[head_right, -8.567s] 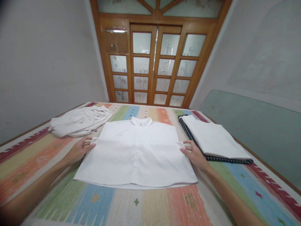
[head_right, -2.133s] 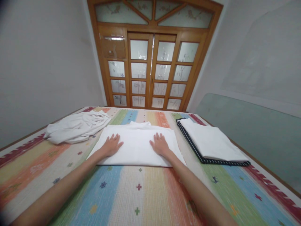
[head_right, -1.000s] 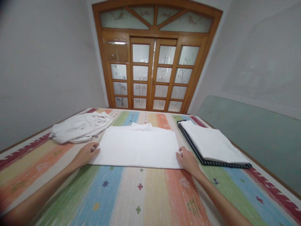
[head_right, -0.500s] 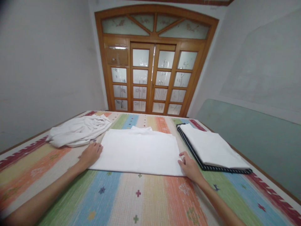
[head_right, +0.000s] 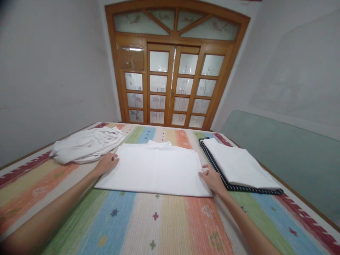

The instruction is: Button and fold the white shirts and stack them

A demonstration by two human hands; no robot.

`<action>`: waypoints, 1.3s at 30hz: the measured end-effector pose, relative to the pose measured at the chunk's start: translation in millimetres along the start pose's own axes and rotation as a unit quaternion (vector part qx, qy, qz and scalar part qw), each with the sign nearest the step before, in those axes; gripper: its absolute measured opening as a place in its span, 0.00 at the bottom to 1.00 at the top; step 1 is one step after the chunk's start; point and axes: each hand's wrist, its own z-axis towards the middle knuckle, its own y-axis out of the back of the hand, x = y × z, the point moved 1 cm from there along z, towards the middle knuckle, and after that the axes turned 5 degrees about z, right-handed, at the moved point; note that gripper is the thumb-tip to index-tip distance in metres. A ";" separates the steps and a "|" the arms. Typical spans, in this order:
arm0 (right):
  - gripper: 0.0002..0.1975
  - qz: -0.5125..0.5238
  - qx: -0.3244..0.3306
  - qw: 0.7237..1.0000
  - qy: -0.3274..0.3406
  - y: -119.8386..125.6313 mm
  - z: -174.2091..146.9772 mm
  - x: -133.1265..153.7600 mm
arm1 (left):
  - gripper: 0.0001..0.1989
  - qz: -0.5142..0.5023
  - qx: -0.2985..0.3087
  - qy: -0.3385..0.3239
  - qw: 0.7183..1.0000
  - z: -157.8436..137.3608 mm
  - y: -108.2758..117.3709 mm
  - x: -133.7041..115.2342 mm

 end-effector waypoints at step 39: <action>0.33 0.093 0.144 0.985 -0.025 23.3 -57.5 -23.1 | 0.32 0.069 0.026 -0.118 0.990 -72.7 -30.4 -4.1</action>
